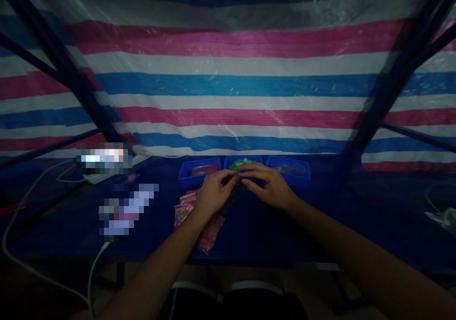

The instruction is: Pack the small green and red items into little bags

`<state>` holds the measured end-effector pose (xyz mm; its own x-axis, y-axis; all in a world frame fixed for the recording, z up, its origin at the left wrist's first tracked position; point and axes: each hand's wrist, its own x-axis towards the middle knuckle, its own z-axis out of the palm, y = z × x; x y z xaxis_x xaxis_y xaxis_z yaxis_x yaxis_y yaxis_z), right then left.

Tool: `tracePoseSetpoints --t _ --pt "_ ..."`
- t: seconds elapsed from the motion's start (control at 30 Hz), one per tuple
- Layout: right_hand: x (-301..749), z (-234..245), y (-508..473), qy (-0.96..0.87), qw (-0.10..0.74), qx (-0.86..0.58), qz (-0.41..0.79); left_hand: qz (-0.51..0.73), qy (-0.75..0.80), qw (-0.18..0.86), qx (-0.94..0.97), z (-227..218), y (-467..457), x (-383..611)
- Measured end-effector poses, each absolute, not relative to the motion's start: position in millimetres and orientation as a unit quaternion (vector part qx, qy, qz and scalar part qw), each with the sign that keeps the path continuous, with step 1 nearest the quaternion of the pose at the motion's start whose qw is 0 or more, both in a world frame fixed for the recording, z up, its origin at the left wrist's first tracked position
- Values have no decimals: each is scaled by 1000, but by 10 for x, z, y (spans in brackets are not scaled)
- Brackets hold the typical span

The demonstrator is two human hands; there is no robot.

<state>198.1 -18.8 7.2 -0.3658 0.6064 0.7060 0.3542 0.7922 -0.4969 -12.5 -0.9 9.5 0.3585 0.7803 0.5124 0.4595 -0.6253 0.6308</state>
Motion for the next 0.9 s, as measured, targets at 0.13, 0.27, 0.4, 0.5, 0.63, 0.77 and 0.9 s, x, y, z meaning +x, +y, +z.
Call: tracePoseSetpoints --t 0.13,0.27,0.4,0.5,0.63,0.77,0.9 --pt "1982 63 -183 -815 481 -289 143 409 382 177 810 80 2 -122" --pt "1974 76 -191 -811 490 -291 132 423 387 184 798 59 11 -112" --pt "1986 92 -194 -801 501 -307 111 472 376 183 776 54 19 -104" --pt "1997 98 -197 -794 504 -323 102 516 367 168 756 71 22 -112" --pt "1995 93 -205 -793 501 -329 105 507 393 159 751 104 8 -131" --pt "1982 87 -210 -796 501 -322 108 471 396 238 752 95 -12 -127" --pt "1970 94 -218 -809 488 -309 105 476 368 313 735 66 -12 -108"
